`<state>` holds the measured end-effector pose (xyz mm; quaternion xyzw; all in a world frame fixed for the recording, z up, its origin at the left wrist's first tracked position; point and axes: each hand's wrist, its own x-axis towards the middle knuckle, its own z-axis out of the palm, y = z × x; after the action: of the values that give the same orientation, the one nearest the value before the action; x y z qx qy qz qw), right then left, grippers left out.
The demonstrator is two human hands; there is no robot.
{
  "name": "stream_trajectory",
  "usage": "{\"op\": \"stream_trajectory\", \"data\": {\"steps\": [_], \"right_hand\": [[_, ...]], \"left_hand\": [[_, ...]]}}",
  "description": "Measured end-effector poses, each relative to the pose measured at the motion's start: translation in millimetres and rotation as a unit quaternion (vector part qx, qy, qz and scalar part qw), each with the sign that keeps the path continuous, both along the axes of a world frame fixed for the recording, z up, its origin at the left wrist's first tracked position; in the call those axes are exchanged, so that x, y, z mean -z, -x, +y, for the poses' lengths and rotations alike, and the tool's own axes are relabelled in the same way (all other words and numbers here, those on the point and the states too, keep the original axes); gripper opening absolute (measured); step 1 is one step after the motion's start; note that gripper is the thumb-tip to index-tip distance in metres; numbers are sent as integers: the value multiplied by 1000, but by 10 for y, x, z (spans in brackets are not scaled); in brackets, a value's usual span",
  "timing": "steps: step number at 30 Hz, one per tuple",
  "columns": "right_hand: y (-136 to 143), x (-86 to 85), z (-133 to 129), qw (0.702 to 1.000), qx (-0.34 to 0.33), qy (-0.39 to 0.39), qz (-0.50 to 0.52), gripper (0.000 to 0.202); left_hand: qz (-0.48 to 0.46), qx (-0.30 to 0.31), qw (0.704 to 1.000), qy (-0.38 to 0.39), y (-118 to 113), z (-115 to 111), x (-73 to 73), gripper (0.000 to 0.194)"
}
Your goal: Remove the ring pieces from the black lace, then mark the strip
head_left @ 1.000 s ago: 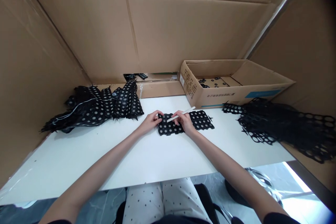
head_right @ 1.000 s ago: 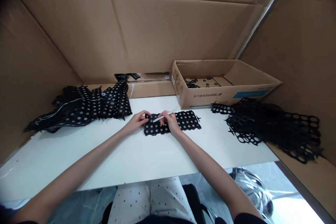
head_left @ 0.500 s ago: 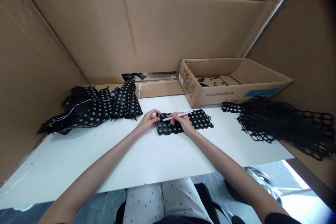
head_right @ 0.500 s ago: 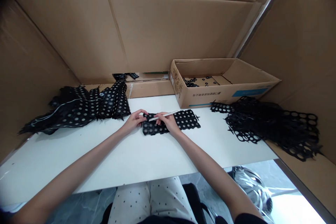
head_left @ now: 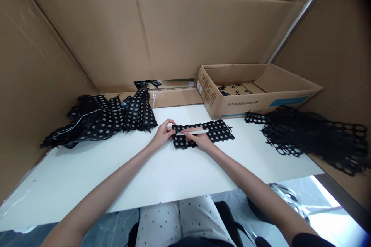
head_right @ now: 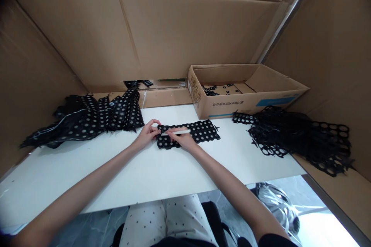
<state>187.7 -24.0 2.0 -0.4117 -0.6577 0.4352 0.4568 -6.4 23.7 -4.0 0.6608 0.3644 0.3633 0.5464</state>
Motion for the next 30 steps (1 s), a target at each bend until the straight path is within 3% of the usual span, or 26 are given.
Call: {"op": "stream_trajectory", "data": {"steps": [4,8,11,16,20,23,27,30], "right_hand": [[9,3,10,1000,4,-1,-4,26],[-25,59,76,993,25,51,107,23],[-58,111,135,974,86,69,196,22],[-87,125,193,963,115,89,226,20],[-132,112,222,957,105,104,250,21],[-141,110,214,958,108,101,245,20],[-97,91,151,974,115,68,184,21],[-68,73,113,979,109,53,162,22]], "left_hand": [[15,-3,1000,-22,4,-15,-14,16],[22,3,999,-31,11,-5,-23,12],[36,1,999,-32,15,14,-16,12],[98,47,990,-88,63,-5,-70,17],[222,102,930,-274,155,-30,-144,34],[290,83,871,-388,194,-16,-159,38],[358,19,811,-463,148,-24,-165,28],[361,12,786,-502,75,-76,-182,32]]}}
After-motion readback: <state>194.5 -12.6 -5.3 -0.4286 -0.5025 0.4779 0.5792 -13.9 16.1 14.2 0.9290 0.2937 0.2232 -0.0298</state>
